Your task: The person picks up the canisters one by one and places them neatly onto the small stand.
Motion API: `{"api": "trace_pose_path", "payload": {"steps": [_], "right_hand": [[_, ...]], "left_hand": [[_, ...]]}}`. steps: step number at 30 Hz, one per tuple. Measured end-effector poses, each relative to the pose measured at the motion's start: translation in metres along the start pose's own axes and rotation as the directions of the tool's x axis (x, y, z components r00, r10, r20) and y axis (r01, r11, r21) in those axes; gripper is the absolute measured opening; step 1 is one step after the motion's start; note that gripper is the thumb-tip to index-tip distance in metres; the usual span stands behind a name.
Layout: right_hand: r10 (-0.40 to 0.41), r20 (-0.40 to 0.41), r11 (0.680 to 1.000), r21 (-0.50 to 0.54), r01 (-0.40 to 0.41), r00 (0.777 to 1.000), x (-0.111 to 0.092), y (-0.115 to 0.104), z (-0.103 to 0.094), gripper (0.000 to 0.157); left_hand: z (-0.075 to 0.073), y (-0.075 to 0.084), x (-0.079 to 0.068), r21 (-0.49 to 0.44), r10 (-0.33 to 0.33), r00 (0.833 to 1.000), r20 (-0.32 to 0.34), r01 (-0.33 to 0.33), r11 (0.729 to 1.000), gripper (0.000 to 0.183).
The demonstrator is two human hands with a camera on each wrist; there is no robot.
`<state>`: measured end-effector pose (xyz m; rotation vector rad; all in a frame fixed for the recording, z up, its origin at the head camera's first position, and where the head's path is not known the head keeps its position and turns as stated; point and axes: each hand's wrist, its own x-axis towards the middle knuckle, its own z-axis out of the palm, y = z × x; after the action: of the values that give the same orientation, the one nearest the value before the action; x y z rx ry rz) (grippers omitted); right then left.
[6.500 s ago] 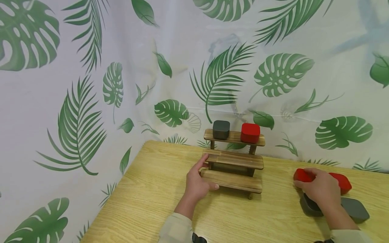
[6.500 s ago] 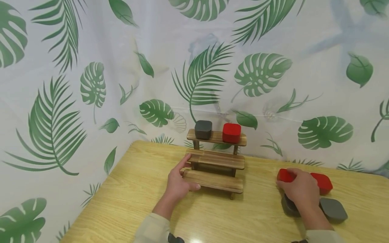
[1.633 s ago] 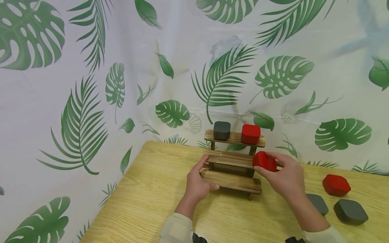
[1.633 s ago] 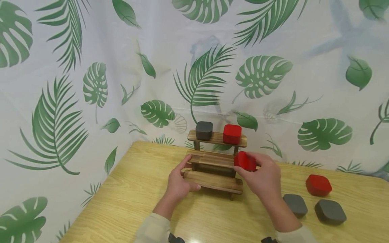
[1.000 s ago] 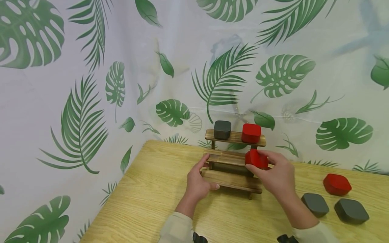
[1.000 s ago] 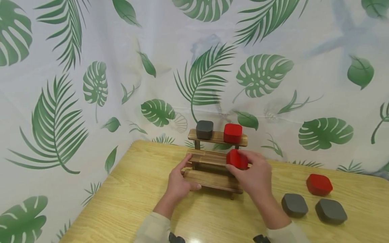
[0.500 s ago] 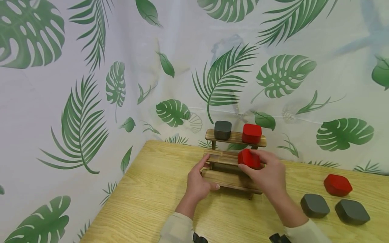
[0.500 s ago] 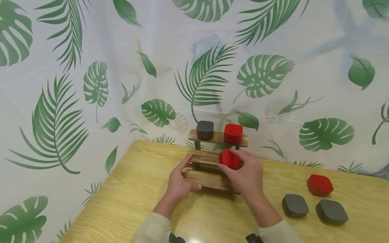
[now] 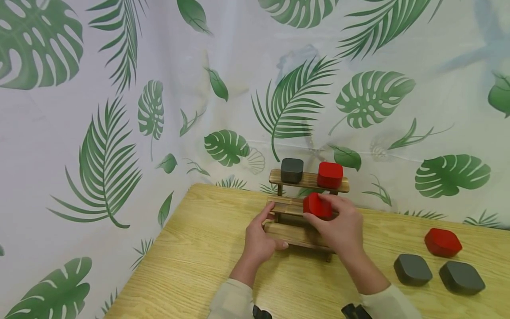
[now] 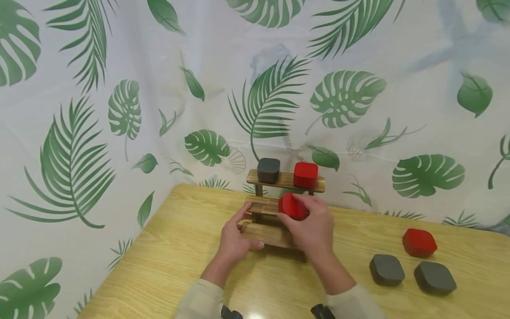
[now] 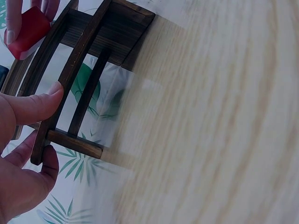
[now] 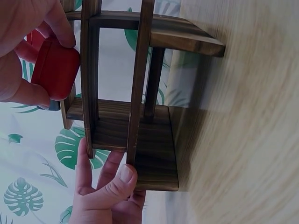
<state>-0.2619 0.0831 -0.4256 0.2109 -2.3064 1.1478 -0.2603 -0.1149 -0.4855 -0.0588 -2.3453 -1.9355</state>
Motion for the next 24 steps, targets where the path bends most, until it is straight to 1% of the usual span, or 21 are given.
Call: {"api": "trace_pose_path", "payload": {"steps": [5,14,24], "right_hand": [[0.004,0.004,1.000,-0.003,-0.004,1.000,0.000,-0.001,0.004,0.052],[0.036,0.028,0.999,-0.002,-0.036,0.999,0.001,-0.007,0.010,0.054],[0.016,0.016,1.000,0.022,-0.016,1.000,0.002,-0.008,0.018,0.053]], "left_hand": [[0.000,-0.001,0.000,0.007,0.011,1.000,0.000,-0.011,1.000,0.112],[-0.001,0.002,0.000,0.009,-0.002,1.000,0.006,0.002,1.000,0.112],[0.000,0.000,0.001,0.022,0.010,1.000,0.009,-0.010,1.000,0.112]]}}
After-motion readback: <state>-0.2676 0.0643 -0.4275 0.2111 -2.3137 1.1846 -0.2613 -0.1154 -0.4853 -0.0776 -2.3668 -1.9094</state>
